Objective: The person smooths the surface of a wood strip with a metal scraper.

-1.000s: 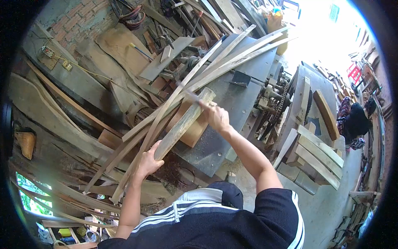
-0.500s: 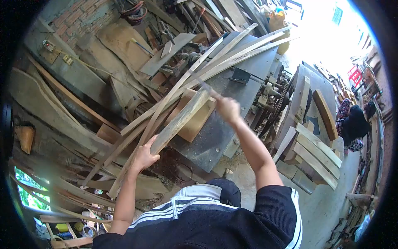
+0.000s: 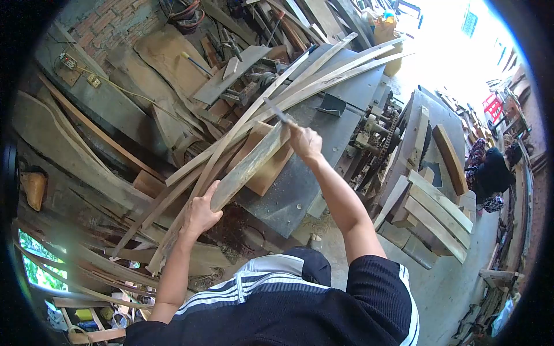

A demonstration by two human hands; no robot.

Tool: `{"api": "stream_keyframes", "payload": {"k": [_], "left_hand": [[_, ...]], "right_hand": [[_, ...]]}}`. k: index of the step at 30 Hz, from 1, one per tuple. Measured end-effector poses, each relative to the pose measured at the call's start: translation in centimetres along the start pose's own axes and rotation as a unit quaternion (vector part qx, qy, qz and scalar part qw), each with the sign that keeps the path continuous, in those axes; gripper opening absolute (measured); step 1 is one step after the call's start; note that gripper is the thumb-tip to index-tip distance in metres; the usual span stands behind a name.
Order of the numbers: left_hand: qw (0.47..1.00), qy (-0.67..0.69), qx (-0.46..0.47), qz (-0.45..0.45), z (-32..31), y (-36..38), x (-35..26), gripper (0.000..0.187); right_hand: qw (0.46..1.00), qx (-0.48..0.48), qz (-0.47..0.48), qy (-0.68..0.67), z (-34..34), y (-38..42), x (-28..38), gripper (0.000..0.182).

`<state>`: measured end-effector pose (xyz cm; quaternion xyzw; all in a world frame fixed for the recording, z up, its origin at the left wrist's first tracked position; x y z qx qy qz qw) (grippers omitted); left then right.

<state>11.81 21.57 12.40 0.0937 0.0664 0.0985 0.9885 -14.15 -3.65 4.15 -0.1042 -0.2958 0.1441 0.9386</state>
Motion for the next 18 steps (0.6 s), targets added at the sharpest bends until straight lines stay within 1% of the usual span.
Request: {"api": "stream_keyframes", "payload": {"k": [2, 3, 4, 7, 8, 10, 11, 12, 14, 16, 17, 18], "left_hand": [[1.0, 0.001, -0.012, -0.01, -0.3, 0.1, 0.3, 0.09], [1.0, 0.002, -0.02, -0.017, -0.3, 0.2, 0.6, 0.09], [1.0, 0.003, -0.022, -0.013, -0.1, 0.1, 0.7, 0.09], [1.0, -0.001, -0.006, -0.004, 0.0, 0.7, 0.3, 0.09], [1.0, 0.002, -0.009, -0.003, 0.1, 0.8, 0.1, 0.09], [1.0, -0.013, -0.009, 0.001, 0.2, 0.4, -0.3, 0.09], [1.0, -0.014, -0.014, 0.0, 0.3, 0.3, -0.4, 0.09], [1.0, -0.01, -0.01, -0.002, 0.1, 0.5, -0.3, 0.09], [1.0, -0.005, -0.005, 0.003, 0.1, 0.6, 0.4, 0.09], [0.999, 0.045, 0.014, -0.003, -0.4, 0.9, 0.5, 0.089], [0.998, 0.056, 0.025, 0.004, -0.1, 0.9, 0.2, 0.088], [0.998, 0.057, 0.023, 0.005, -0.3, 0.8, 0.5, 0.088]], "right_hand": [[0.997, 0.007, 0.069, -0.034, 0.5, 3.2, 3.0, 0.036], [0.99, -0.004, 0.131, -0.053, -0.7, 4.0, 2.8, 0.037], [0.989, -0.003, 0.135, -0.054, -0.4, 3.3, 2.4, 0.037], [0.998, 0.016, -0.02, -0.049, 0.8, 0.8, -0.5, 0.037], [0.999, 0.016, -0.016, -0.047, 0.2, 0.6, -0.5, 0.037], [0.998, -0.037, -0.017, -0.057, -1.0, 0.5, -0.3, 0.039], [1.0, 0.0, -0.003, -0.026, -1.8, 1.4, 0.3, 0.041], [0.994, -0.034, 0.101, -0.032, -1.9, 3.2, 1.6, 0.043], [0.993, 0.04, 0.113, 0.001, -0.7, 4.4, 2.4, 0.043], [1.0, 0.018, 0.01, -0.012, 0.8, 2.8, 0.6, 0.043], [0.999, 0.004, -0.02, -0.047, 0.5, 1.3, -1.2, 0.042], [0.999, 0.003, -0.018, -0.047, -0.6, 1.2, -1.2, 0.042]]}}
Point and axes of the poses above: each hand's wrist, its own y-axis away from the middle knuckle, its own z-axis out of the back of the hand, x = y × z, the point moved 4 cm from there along -y, towards the middle knuckle, and after that the axes turned 7 degrees about -y, right-handed, at the moved point
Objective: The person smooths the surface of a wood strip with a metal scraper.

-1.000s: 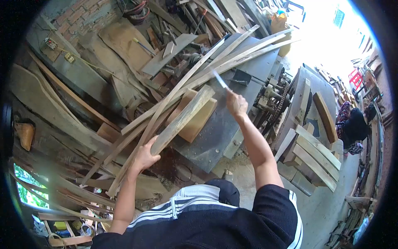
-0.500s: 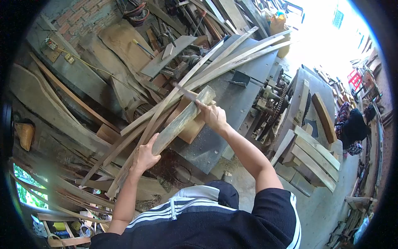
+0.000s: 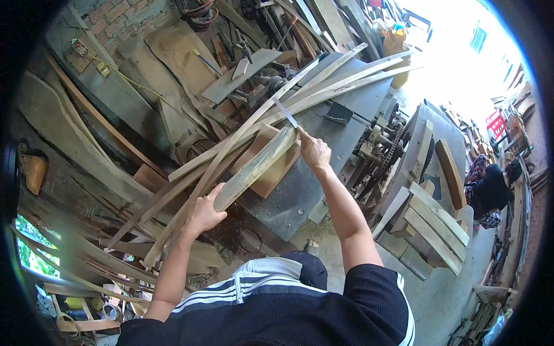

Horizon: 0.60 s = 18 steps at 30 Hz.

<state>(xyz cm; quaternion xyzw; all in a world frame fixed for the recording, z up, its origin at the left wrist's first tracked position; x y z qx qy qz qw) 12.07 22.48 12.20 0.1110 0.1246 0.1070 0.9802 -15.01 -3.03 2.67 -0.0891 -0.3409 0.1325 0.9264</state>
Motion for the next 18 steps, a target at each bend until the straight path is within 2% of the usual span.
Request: {"api": "stream_keyframes", "payload": {"k": [2, 4, 6, 8, 9, 10, 12, 14, 16, 17, 18], "left_hand": [[0.999, 0.019, -0.014, -0.022, -0.6, -0.8, 0.2, 0.088], [1.0, 0.007, -0.014, -0.024, 0.0, -0.5, 0.1, 0.087], [1.0, -0.003, -0.003, -0.016, 0.2, -0.3, 0.7, 0.087], [1.0, 0.006, -0.02, -0.023, -0.6, -0.3, 0.9, 0.087], [1.0, -0.007, -0.006, -0.008, 0.3, 0.0, -0.2, 0.087], [1.0, -0.005, -0.007, -0.007, 0.4, 0.1, -0.6, 0.087], [1.0, -0.015, 0.001, 0.005, 0.7, -0.1, -1.0, 0.088], [1.0, -0.012, -0.007, -0.01, 0.0, -0.3, -0.1, 0.087], [1.0, -0.008, -0.014, -0.011, 0.5, -0.2, 0.6, 0.087], [1.0, -0.011, -0.01, -0.002, 0.7, 0.1, 0.5, 0.086], [1.0, -0.011, -0.002, 0.006, 0.7, 0.7, 0.1, 0.086]], "right_hand": [[0.998, -0.044, -0.033, -0.017, -1.1, -0.1, 0.0, 0.043], [0.998, -0.006, 0.068, 0.009, -0.5, 2.5, 3.3, 0.047], [0.99, 0.062, 0.118, 0.04, 0.2, 4.0, 4.6, 0.045], [0.995, 0.046, 0.09, -0.015, 0.9, 2.1, 2.4, 0.042], [0.999, 0.014, 0.028, 0.02, 1.4, 0.6, 1.7, 0.039], [1.0, -0.01, 0.014, 0.01, 1.6, -0.8, 1.2, 0.038], [0.999, -0.008, -0.043, 0.025, 0.5, -0.7, 1.6, 0.036], [0.997, 0.025, 0.026, 0.064, -1.0, 1.1, 2.9, 0.045], [0.987, 0.024, 0.145, 0.059, -0.6, 3.6, 4.9, 0.051], [0.978, 0.038, 0.156, 0.13, -0.5, 2.8, 3.7, 0.05], [0.986, 0.035, 0.087, 0.139, 0.3, 1.7, 2.2, 0.047]]}}
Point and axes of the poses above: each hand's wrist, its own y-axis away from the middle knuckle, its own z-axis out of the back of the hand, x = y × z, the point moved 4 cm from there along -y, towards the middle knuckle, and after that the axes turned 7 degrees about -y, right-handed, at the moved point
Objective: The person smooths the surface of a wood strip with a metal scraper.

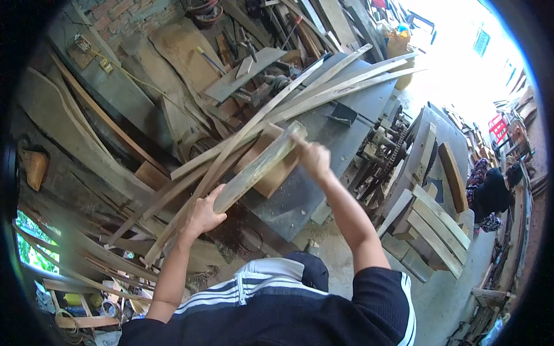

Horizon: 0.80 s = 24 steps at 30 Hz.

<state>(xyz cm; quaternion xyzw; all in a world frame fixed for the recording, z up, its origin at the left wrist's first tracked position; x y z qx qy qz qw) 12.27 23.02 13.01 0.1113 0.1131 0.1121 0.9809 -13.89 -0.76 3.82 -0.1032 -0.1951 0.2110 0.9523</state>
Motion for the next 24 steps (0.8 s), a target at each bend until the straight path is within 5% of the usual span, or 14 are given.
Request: {"api": "stream_keyframes", "payload": {"k": [2, 4, 14, 18, 20, 24], "left_hand": [[1.0, 0.017, 0.012, 0.017, -0.7, 0.2, 0.2, 0.087], [0.998, 0.033, -0.04, -0.023, -1.0, 0.0, 0.9, 0.087], [0.999, -0.034, -0.016, 0.001, -0.5, 1.1, 1.0, 0.09], [0.998, -0.047, -0.039, -0.021, 0.0, 1.0, 0.5, 0.092], [0.998, -0.046, -0.03, -0.012, -0.1, 0.6, 0.2, 0.092], [0.997, -0.065, -0.042, -0.011, -0.1, 0.1, -0.5, 0.091]], "right_hand": [[0.985, -0.041, -0.149, -0.083, -0.6, -2.2, -5.3, 0.038], [0.984, -0.023, -0.156, -0.082, -0.3, -1.3, -5.3, 0.034], [0.969, -0.05, -0.174, -0.165, 1.3, 1.0, -3.1, 0.038], [0.994, 0.034, 0.033, -0.094, 0.9, 2.0, 1.3, 0.044], [0.989, -0.04, -0.029, -0.136, 0.8, -0.4, -1.8, 0.044], [0.998, -0.011, -0.031, -0.052, -1.5, -1.0, 0.0, 0.041]]}}
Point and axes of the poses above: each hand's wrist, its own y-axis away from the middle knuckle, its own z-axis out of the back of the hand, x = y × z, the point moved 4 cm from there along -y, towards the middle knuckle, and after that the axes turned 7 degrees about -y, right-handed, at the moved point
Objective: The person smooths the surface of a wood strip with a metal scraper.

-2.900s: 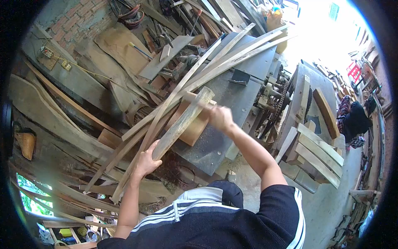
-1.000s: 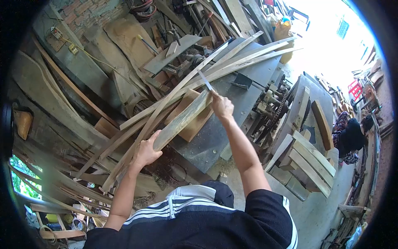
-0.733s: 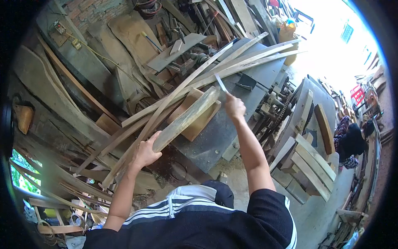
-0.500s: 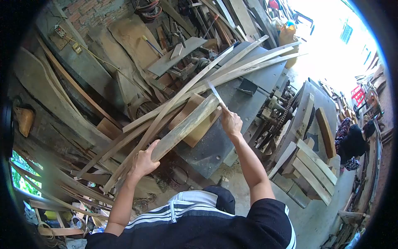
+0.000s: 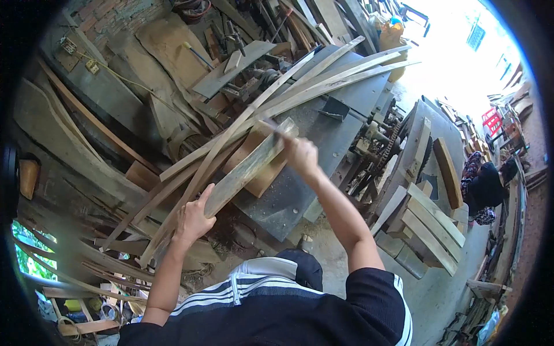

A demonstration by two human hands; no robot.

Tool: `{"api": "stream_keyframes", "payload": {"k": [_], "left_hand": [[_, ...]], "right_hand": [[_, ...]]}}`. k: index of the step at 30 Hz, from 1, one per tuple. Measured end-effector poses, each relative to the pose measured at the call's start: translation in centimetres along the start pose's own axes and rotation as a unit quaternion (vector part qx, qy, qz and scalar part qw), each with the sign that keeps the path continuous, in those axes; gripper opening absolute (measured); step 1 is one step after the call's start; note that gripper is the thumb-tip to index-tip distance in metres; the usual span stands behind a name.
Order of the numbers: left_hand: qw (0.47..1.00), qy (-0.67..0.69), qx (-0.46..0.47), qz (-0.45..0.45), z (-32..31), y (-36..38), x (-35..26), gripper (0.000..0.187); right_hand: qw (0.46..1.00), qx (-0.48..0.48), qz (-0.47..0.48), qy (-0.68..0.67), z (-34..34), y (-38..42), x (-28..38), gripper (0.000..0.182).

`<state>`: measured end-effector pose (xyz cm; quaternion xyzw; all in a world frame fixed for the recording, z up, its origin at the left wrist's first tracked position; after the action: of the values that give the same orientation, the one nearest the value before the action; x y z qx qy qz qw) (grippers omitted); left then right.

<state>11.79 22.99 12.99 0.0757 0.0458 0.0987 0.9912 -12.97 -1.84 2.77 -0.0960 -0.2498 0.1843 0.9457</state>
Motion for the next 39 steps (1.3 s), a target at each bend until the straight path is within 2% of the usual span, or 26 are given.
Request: {"api": "stream_keyframes", "payload": {"k": [1, 2, 4, 5, 8, 9, 10, 12, 14, 15, 18, 20, 21, 23, 26, 27, 28, 30, 31, 32, 34, 35, 36, 37, 38, 39], "left_hand": [[1.0, 0.0, -0.003, 0.0, 0.1, -0.2, 0.0, 0.091], [1.0, -0.003, -0.006, -0.005, 0.3, -0.1, 0.1, 0.09], [1.0, -0.002, 0.001, -0.004, 0.2, 0.5, 0.2, 0.09], [1.0, -0.003, 0.008, 0.002, 0.4, 0.4, 0.1, 0.09], [1.0, 0.014, 0.006, 0.0, 0.1, -0.4, -0.2, 0.09], [1.0, 0.008, 0.004, -0.001, 0.0, -0.3, -0.2, 0.09], [1.0, -0.001, 0.001, 0.001, 0.2, -0.4, -0.1, 0.089], [1.0, -0.005, -0.004, 0.005, 0.9, -0.6, 0.0, 0.089], [1.0, 0.001, 0.007, 0.005, 0.3, 0.3, -0.3, 0.089], [1.0, 0.014, 0.012, 0.009, 0.3, 0.2, -0.1, 0.089], [0.999, 0.031, -0.004, 0.002, -0.4, -0.1, 0.9, 0.089], [0.998, 0.054, 0.013, -0.008, -0.8, 0.6, 1.9, 0.089], [0.997, 0.051, 0.051, 0.016, -0.3, 0.8, 1.7, 0.091], [0.994, 0.085, 0.068, 0.013, -1.2, 1.1, 2.1, 0.091], [0.981, 0.173, 0.079, -0.022, -3.1, -0.2, 3.5, 0.089], [0.968, 0.228, 0.086, -0.054, -3.6, -0.3, 3.6, 0.088], [0.968, 0.227, 0.092, -0.057, -3.2, -0.6, 3.5, 0.088], [0.95, 0.264, 0.165, -0.021, -2.8, -1.1, 3.5, 0.085], [0.947, 0.269, 0.173, -0.021, -3.1, -1.3, 3.7, 0.086], [0.947, 0.268, 0.174, -0.023, -3.3, -1.4, 3.8, 0.086], [0.936, 0.284, 0.206, 0.01, -2.7, -1.3, 3.1, 0.086], [0.938, 0.282, 0.204, 0.008, -3.0, -1.6, 3.6, 0.086], [0.94, 0.286, 0.184, -0.024, -3.6, -1.8, 4.2, 0.086], [0.94, 0.292, 0.168, -0.054, -4.2, -1.5, 4.3, 0.085], [0.939, 0.295, 0.169, -0.054, -3.9, -1.3, 3.9, 0.085], [0.92, 0.329, 0.211, -0.005, -3.4, -1.2, 3.4, 0.084]], "right_hand": [[0.996, 0.008, 0.089, -0.021, 0.8, 1.9, 2.5, 0.043], [0.994, 0.028, 0.09, -0.054, 2.4, 2.7, 4.1, 0.046], [0.997, -0.002, 0.066, -0.026, 2.1, 0.9, 1.4, 0.046], [0.999, -0.014, -0.008, -0.052, 2.2, -0.4, -0.6, 0.042], [0.999, -0.025, -0.038, -0.03, 1.0, -1.6, -1.0, 0.041], [0.999, -0.033, -0.006, -0.033, -1.2, -1.3, -1.6, 0.041], [0.997, -0.016, 0.057, -0.039, 0.5, 0.2, 1.2, 0.039], [0.995, 0.006, 0.094, -0.027, 1.7, 0.8, 1.8, 0.036], [0.996, -0.003, -0.078, -0.047, 2.9, -1.0, -1.0, 0.034], [0.99, 0.005, -0.129, -0.059, 2.4, -1.8, -2.9, 0.037], [0.992, -0.019, -0.095, -0.085, 0.3, 0.2, -3.7, 0.036], [0.987, -0.006, -0.116, -0.108, -0.1, 0.5, -3.6, 0.039], [0.976, -0.033, -0.134, -0.168, -0.8, 0.7, -4.7, 0.041], [0.945, -0.07, -0.183, -0.262, -1.9, 0.4, -7.8, 0.046], [0.948, -0.071, -0.181, -0.251, 2.7, 1.4, -2.8, 0.038], [0.971, -0.047, -0.082, -0.218, 2.6, 2.4, -0.9, 0.041], [0.991, 0.001, -0.002, -0.137, 1.9, 3.4, 1.0, 0.047], [0.984, 0.009, 0.047, -0.169, 1.7, 4.7, 3.5, 0.057], [0.989, 0.062, 0.072, -0.115, 2.1, 5.0, 5.1, 0.06], [0.977, 0.069, 0.142, -0.141, 2.2, 6.0, 6.8, 0.061], [0.959, 0.12, 0.238, -0.1, 3.2, 8.0, 9.7, 0.064], [0.958, 0.151, 0.234, -0.067, 3.2, 7.7, 9.4, 0.063], [0.967, 0.187, 0.174, 0.003, 3.2, 6.2, 8.2, 0.062], [0.979, 0.122, 0.149, 0.06, 1.9, 4.3, 4.6, 0.059], [0.992, 0.076, 0.094, 0.023, 2.7, 2.2, 2.1, 0.056], [0.999, 0.013, 0.051, -0.014, 3.2, 0.7, 1.0, 0.051]]}}
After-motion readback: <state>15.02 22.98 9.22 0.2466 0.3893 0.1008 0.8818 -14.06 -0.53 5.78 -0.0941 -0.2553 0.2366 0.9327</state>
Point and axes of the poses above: each hand's wrist, its own y-axis away from the middle knuckle, its own z-axis out of the back of the hand, x = y × z, the point moved 4 cm from there along -y, towards the middle knuckle, and after that the axes turned 7 degrees about -y, right-handed, at the moved point
